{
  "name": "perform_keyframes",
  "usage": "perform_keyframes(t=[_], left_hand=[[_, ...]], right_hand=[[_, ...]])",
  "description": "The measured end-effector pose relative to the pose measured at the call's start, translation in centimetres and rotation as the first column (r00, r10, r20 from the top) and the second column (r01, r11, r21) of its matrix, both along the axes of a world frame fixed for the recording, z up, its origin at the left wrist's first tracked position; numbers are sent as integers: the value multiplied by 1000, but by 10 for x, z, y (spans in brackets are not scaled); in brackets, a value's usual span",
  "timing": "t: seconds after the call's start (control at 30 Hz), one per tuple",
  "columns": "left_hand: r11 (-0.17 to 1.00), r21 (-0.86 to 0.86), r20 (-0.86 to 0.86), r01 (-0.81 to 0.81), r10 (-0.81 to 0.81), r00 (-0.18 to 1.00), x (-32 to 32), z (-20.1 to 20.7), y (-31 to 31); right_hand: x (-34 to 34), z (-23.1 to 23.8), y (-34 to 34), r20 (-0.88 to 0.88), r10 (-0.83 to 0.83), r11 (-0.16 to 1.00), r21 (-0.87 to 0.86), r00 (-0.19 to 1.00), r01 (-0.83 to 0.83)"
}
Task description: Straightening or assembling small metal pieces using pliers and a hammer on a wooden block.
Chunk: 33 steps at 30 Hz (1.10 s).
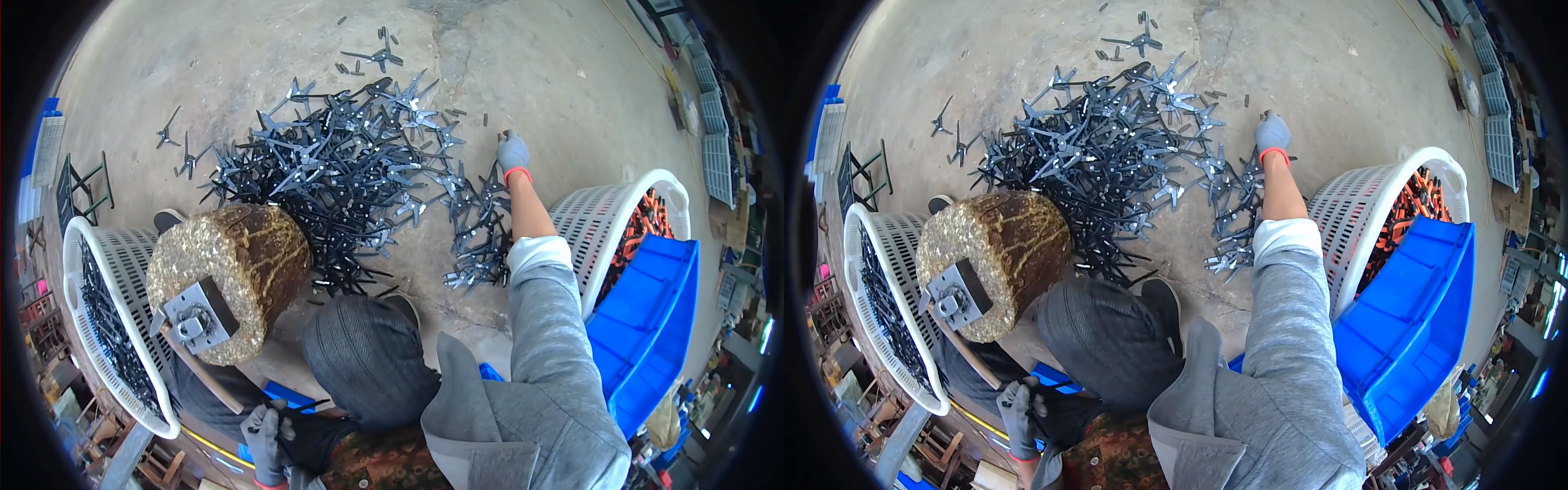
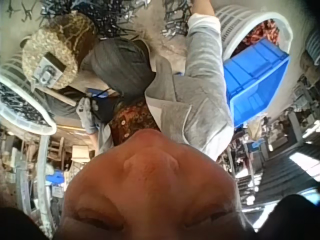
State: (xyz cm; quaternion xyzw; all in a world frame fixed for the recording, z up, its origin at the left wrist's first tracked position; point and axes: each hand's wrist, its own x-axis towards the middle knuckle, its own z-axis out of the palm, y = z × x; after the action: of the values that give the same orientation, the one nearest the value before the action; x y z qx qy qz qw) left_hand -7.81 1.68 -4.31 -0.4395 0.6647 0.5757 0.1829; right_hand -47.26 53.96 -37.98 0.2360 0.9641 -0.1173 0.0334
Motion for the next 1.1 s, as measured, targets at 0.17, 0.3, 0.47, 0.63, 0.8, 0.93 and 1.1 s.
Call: perform_keyframes(t=[0.17, 0.3, 0.47, 0.63, 0.8, 0.93, 1.1], left_hand=[[997, 81, 138, -7, -5, 990, -14, -8, 15], [984, 170, 175, -47, 17, 984, -25, -7, 21], [998, 60, 143, 31, -39, 989, -23, 2, 13], [1000, 12, -65, 24, -23, 998, -1, 25, 4], [957, -288, -309, 40, -132, 942, 37, 39, -23], [950, 105, -552, -293, 300, 778, 23, 74, -10], [820, 555, -689, -138, 546, 476, 5, 73, -11]], right_hand=[[-26, -18, -2, 173, 47, 993, 97, 984, -65], [-21, -17, -27, 193, 21, 994, 105, 981, -41], [28, -1, -70, -217, 104, 959, -236, 971, -155], [120, 64, -141, -25, -281, 203, -979, 960, 34], [194, 207, -194, -34, -238, -81, -995, 971, -55], [247, 321, -233, -210, -175, -72, -972, 962, -225], [321, 402, -294, -392, 70, -223, -903, 917, -369]])
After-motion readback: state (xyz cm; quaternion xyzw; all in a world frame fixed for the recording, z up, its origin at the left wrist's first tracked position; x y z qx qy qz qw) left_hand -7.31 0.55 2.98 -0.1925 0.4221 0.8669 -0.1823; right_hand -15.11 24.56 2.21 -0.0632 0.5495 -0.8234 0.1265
